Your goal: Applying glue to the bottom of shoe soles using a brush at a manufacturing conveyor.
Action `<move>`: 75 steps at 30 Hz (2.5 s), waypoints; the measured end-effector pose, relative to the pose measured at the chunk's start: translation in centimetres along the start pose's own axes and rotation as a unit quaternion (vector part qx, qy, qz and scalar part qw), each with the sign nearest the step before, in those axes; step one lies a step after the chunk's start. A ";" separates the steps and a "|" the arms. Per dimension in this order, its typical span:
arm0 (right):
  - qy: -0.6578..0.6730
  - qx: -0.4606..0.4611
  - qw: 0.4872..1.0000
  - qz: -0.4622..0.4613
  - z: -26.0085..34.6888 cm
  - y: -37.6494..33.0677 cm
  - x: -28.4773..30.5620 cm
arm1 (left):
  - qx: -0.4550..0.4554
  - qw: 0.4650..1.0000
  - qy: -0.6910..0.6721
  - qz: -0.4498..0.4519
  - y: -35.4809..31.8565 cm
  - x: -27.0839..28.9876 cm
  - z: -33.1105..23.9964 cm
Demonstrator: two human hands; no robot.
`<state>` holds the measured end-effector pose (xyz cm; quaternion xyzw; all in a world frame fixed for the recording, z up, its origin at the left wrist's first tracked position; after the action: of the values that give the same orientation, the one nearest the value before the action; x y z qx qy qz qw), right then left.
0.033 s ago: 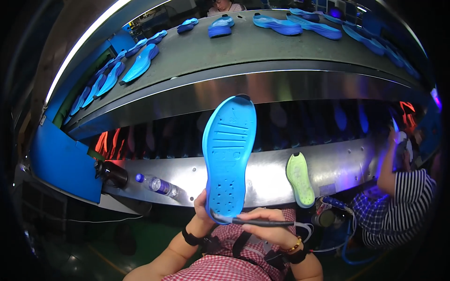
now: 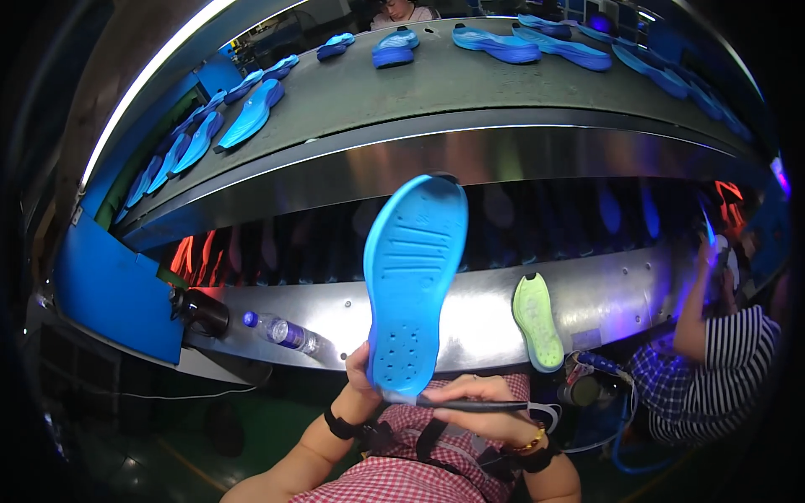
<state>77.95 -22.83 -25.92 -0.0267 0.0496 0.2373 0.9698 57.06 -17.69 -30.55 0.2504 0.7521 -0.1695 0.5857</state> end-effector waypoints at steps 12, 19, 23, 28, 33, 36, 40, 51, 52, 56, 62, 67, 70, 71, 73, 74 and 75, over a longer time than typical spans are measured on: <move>-0.176 0.138 0.955 0.197 2.6 0.3 4.2 | 0.285 0.947 0.093 -0.118 1.5 -3.7 -1.4; -0.191 0.162 0.939 0.236 2.9 0.5 5.4 | 0.383 0.894 0.201 -0.118 1.4 -4.8 -1.4; -0.243 0.162 0.936 0.194 3.7 -0.1 5.9 | 0.355 0.912 0.131 -0.156 0.7 -4.9 -2.3; -0.236 0.127 0.948 0.174 2.8 -0.9 6.0 | 0.349 0.904 0.221 -0.113 0.6 -5.4 -3.3; -0.267 0.184 0.946 -0.001 2.6 -0.4 6.4 | 0.275 0.925 0.220 -0.144 0.2 -6.5 -4.3; -0.228 0.169 0.958 0.027 0.7 -0.7 6.0 | 0.243 0.929 0.251 -0.125 -0.1 -6.9 -5.0; -0.357 0.225 0.905 0.058 4.0 -1.7 5.6 | 0.090 0.924 0.275 -0.250 -1.1 -9.0 -4.9; -0.043 -0.060 0.988 -0.135 -3.8 2.1 2.9 | 0.072 0.992 -0.065 -0.076 2.5 2.6 1.2; -0.036 -0.057 0.988 -0.140 -3.9 2.2 2.8 | 0.067 0.992 -0.086 -0.060 2.2 2.6 1.5; -0.246 0.089 0.946 -0.190 -3.0 2.9 1.9 | -0.047 0.964 0.060 -0.256 2.6 0.8 3.4; -0.409 0.235 0.877 -0.088 -1.7 0.0 0.7 | -0.165 0.961 0.059 -0.216 2.3 0.9 -0.4; -0.273 0.165 0.946 -0.060 0.7 0.5 2.5 | -0.145 0.968 0.048 -0.199 2.0 -0.5 1.1; -0.265 0.137 0.941 -0.159 1.8 2.2 1.8 | -0.136 0.973 0.070 -0.172 3.0 -1.8 2.2; -0.284 0.171 0.936 -0.120 1.7 1.9 1.3 | -0.152 0.975 0.044 -0.159 3.1 -1.9 2.2; -0.243 0.172 0.954 -0.020 2.5 1.2 0.9 | -0.167 0.975 0.019 -0.147 3.1 -1.9 1.4; -0.236 0.192 0.952 0.014 1.8 0.9 1.2 | -0.188 0.968 0.027 -0.165 3.2 -1.9 0.9; -0.221 0.175 0.959 -0.001 1.9 0.6 1.4 | -0.211 0.959 0.033 -0.187 2.8 -1.9 0.5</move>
<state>79.12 -21.51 -24.20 0.1968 -0.1246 0.2236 0.9464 59.50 -16.02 -28.70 -0.0183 0.8232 -0.1047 0.5578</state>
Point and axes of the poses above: each hand's wrist, its own y-axis towards the middle knuckle, its own x-axis out of the back of the hand, z = x × y, the point moved 1 cm from there along y, towards the middle knuckle, and after that the axes turned 14 degrees about -y, right-handed, at the moved point
